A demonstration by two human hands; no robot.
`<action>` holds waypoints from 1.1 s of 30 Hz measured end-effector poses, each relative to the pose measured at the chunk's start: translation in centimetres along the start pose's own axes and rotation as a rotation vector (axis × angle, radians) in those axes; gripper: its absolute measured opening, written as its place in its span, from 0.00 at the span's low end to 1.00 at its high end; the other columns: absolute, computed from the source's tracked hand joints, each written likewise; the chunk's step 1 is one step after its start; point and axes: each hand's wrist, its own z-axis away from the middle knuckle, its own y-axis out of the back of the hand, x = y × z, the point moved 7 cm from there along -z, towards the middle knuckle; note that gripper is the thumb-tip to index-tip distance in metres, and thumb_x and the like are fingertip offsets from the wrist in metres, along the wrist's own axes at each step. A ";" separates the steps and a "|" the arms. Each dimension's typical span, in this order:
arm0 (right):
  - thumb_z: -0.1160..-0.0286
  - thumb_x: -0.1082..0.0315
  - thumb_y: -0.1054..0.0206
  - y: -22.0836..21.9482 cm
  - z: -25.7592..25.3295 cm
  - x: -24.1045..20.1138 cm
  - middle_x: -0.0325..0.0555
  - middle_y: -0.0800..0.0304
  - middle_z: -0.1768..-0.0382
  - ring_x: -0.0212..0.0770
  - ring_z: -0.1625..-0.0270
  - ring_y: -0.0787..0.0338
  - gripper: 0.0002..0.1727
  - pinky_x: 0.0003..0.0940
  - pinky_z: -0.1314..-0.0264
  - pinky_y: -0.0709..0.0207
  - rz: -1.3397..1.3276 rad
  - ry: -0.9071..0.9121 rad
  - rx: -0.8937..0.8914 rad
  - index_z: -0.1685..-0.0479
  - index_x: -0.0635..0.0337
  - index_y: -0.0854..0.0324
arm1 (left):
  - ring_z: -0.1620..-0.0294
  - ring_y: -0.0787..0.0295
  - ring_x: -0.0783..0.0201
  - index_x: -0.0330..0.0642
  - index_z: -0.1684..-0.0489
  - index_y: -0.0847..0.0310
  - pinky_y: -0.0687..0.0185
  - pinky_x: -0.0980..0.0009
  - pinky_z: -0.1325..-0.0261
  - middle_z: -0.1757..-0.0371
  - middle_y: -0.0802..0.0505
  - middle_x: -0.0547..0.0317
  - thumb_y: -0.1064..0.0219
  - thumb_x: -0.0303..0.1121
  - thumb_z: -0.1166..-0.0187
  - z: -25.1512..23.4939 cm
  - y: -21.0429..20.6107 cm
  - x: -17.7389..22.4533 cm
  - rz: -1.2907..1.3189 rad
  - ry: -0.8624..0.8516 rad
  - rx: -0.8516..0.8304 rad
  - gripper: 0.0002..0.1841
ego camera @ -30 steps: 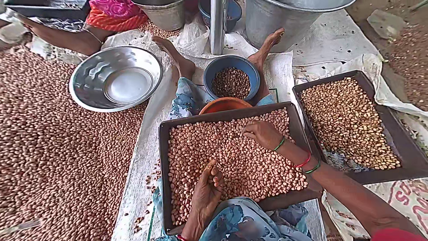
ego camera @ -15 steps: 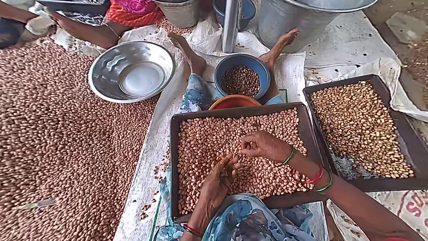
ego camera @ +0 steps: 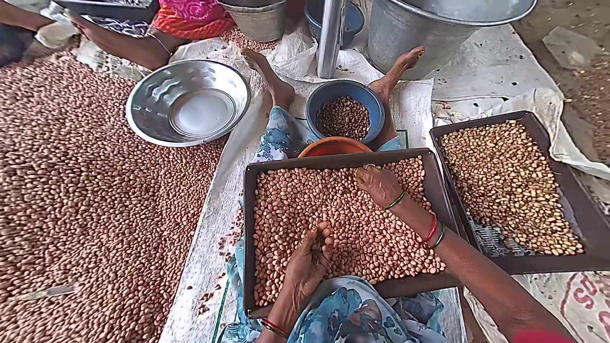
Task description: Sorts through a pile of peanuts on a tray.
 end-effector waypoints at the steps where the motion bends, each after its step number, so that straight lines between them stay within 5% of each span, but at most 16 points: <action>1: 0.25 0.74 0.29 0.3 0.2 0.7 0.64 0.11 0.63 0.65 0.59 0.08 0.05 0.60 0.61 0.18 -0.042 -0.040 -0.046 0.60 0.69 0.12 | 0.74 0.09 0.72 0.36 0.53 0.18 0.12 0.81 0.71 0.68 0.08 0.58 0.63 0.34 0.04 0.0 0.0 0.0 0.000 0.000 0.000 0.23; 6: 0.25 0.77 0.29 2.1 1.6 2.9 0.65 0.10 0.60 0.65 0.55 0.09 0.05 0.61 0.50 0.19 -0.225 -0.058 0.107 0.58 0.70 0.11 | 0.74 0.09 0.72 0.36 0.54 0.18 0.12 0.81 0.70 0.69 0.08 0.58 0.63 0.34 0.05 0.0 0.1 0.0 0.008 -0.009 -0.012 0.23; 9: 0.25 0.77 0.31 0.7 1.5 1.9 0.68 0.10 0.40 0.65 0.36 0.10 0.15 0.58 0.32 0.20 -0.356 0.005 0.311 0.41 0.72 0.12 | 0.74 0.09 0.73 0.37 0.55 0.18 0.12 0.82 0.70 0.70 0.08 0.60 0.65 0.35 0.04 0.0 -0.3 0.0 0.028 -0.011 -0.040 0.24; 12: 0.24 0.73 0.30 -2.4 -0.3 -2.1 0.64 0.14 0.31 0.63 0.27 0.15 0.23 0.56 0.22 0.26 -0.462 0.049 0.318 0.29 0.69 0.18 | 0.76 0.11 0.75 0.39 0.57 0.18 0.13 0.84 0.70 0.72 0.09 0.63 0.67 0.36 0.04 0.0 -0.6 0.3 0.047 -0.043 -0.095 0.26; 16: 0.20 0.60 0.30 -4.7 -2.4 -11.3 0.62 0.12 0.34 0.62 0.23 0.21 0.22 0.62 0.15 0.42 -0.609 0.121 -0.035 0.35 0.67 0.13 | 0.78 0.13 0.76 0.40 0.58 0.18 0.15 0.86 0.71 0.73 0.11 0.64 0.62 0.35 0.06 0.6 -0.5 0.4 0.154 -0.021 -0.252 0.23; 20: 0.31 0.68 0.32 -5.9 1.7 -16.3 0.61 0.09 0.58 0.66 0.43 0.12 0.10 0.65 0.43 0.27 -0.564 0.697 -0.182 0.64 0.67 0.10 | 0.79 0.14 0.76 0.38 0.61 0.15 0.17 0.86 0.73 0.74 0.12 0.65 0.44 0.32 0.12 2.6 -0.9 0.8 0.277 0.056 -0.429 0.12; 21: 0.29 0.69 0.30 -5.7 3.1 -15.7 0.61 0.09 0.59 0.65 0.43 0.13 0.09 0.64 0.41 0.29 -0.508 0.752 -0.278 0.64 0.68 0.10 | 0.79 0.14 0.77 0.39 0.61 0.15 0.18 0.86 0.74 0.75 0.12 0.66 0.41 0.33 0.14 3.3 -0.9 1.2 0.262 0.045 -0.447 0.11; 23: 0.29 0.65 0.24 -4.4 4.6 -12.5 0.62 0.09 0.56 0.65 0.39 0.15 0.12 0.65 0.33 0.34 -0.291 0.645 -0.540 0.60 0.68 0.08 | 0.80 0.16 0.78 0.39 0.59 0.13 0.20 0.87 0.75 0.76 0.13 0.68 0.38 0.34 0.15 4.3 -0.4 2.3 0.218 0.010 -0.476 0.10; 25: 0.24 0.65 0.28 -2.1 5.0 -7.2 0.63 0.09 0.51 0.66 0.34 0.18 0.13 0.68 0.26 0.43 -0.082 0.348 -0.695 0.52 0.67 0.09 | 0.80 0.16 0.79 0.39 0.56 0.13 0.20 0.87 0.76 0.76 0.13 0.68 0.38 0.34 0.15 4.8 0.4 3.6 0.190 -0.038 -0.482 0.10; 28: 0.23 0.67 0.28 2.0 5.8 -0.5 0.59 0.08 0.45 0.66 0.28 0.20 0.11 0.73 0.26 0.42 0.035 0.035 -0.455 0.47 0.58 0.06 | 0.82 0.17 0.80 0.40 0.55 0.15 0.21 0.88 0.77 0.77 0.14 0.70 0.41 0.32 0.14 4.9 2.1 4.8 0.203 -0.091 -0.420 0.09; 30: 0.19 0.69 0.33 3.3 7.4 0.1 0.62 0.07 0.50 0.68 0.37 0.14 0.11 0.68 0.35 0.32 0.004 0.022 -0.332 0.49 0.61 0.06 | 0.83 0.19 0.80 0.40 0.54 0.15 0.23 0.88 0.78 0.77 0.15 0.70 0.43 0.32 0.13 5.0 2.7 4.9 0.176 -0.104 -0.381 0.10; 33: 0.15 0.67 0.39 1.2 10.2 -3.6 0.66 0.07 0.53 0.66 0.46 0.09 0.14 0.63 0.41 0.22 -0.283 0.120 -0.564 0.48 0.66 0.09 | 0.84 0.20 0.81 0.41 0.57 0.15 0.23 0.88 0.79 0.78 0.15 0.70 0.45 0.32 0.13 5.2 2.9 4.2 0.154 -0.079 -0.324 0.11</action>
